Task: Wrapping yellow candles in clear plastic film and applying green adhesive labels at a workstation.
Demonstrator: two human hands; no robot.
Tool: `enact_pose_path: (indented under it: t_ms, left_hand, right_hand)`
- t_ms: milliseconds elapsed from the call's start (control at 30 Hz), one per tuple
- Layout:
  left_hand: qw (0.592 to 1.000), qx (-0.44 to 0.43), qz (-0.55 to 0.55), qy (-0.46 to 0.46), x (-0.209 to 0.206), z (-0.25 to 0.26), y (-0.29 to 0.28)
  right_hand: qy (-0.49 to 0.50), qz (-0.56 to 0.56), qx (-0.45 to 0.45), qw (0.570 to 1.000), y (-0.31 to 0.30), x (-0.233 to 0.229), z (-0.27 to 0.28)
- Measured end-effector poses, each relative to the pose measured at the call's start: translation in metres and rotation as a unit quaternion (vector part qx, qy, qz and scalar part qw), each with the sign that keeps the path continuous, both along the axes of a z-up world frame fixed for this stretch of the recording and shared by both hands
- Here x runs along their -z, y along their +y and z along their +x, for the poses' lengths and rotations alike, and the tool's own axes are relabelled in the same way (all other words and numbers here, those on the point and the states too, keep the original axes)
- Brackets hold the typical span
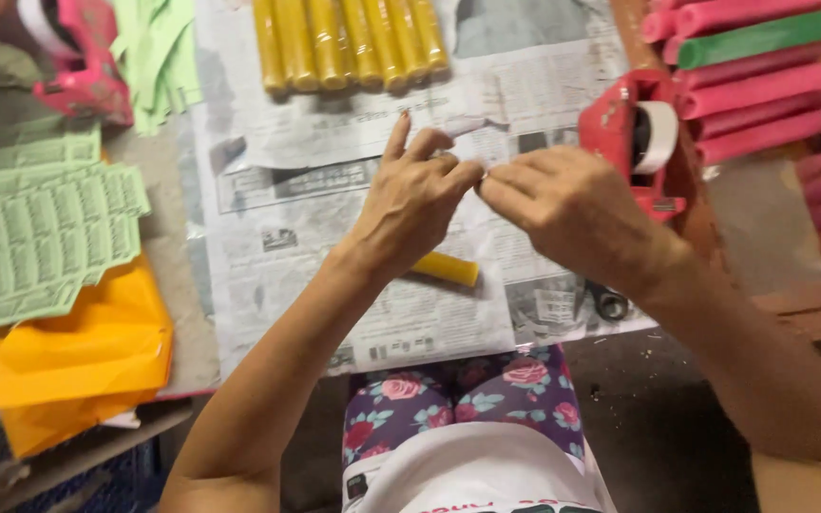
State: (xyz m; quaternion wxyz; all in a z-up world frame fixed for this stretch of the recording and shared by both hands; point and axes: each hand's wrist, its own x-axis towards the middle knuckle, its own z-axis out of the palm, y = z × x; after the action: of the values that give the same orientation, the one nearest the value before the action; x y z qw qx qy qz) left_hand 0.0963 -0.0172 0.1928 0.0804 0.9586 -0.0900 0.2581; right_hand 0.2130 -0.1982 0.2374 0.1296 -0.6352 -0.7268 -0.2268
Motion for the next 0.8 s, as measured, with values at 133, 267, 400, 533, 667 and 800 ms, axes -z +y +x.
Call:
enact_pose_path:
  t_ms: [133,267,400,533,667,800]
  left_hand:
    - [0.984,-0.098,0.094,-0.118,0.066,-0.059,0.041]
    - [0.961,-0.228,0.115,-0.111,0.114,-0.121,0.066]
    - [0.949,-0.302,0.065,-0.068,0.158,-0.158,0.068]
    - [0.946,-0.318,0.032,-0.049,0.164,-0.169,0.05]
    - [0.957,-0.288,-0.013,-0.02,0.199,-0.164,0.024]
    - [0.973,-0.229,-0.029,-0.004,0.204,-0.136,-0.01]
  right_hand:
    - [0.074,0.142,0.027,0.987,0.016,0.093,-0.037]
    - [0.215,0.098,0.079,0.968,0.024,0.199,-0.069]
    - [0.182,0.004,0.118,0.976,0.039,0.248,-0.084]
    - [0.26,-0.049,0.127,0.956,0.031,0.244,-0.073]
    - [0.609,-0.035,0.186,0.77,-0.013,0.197,-0.059]
    - [0.767,0.042,0.219,0.602,-0.043,0.184,-0.034]
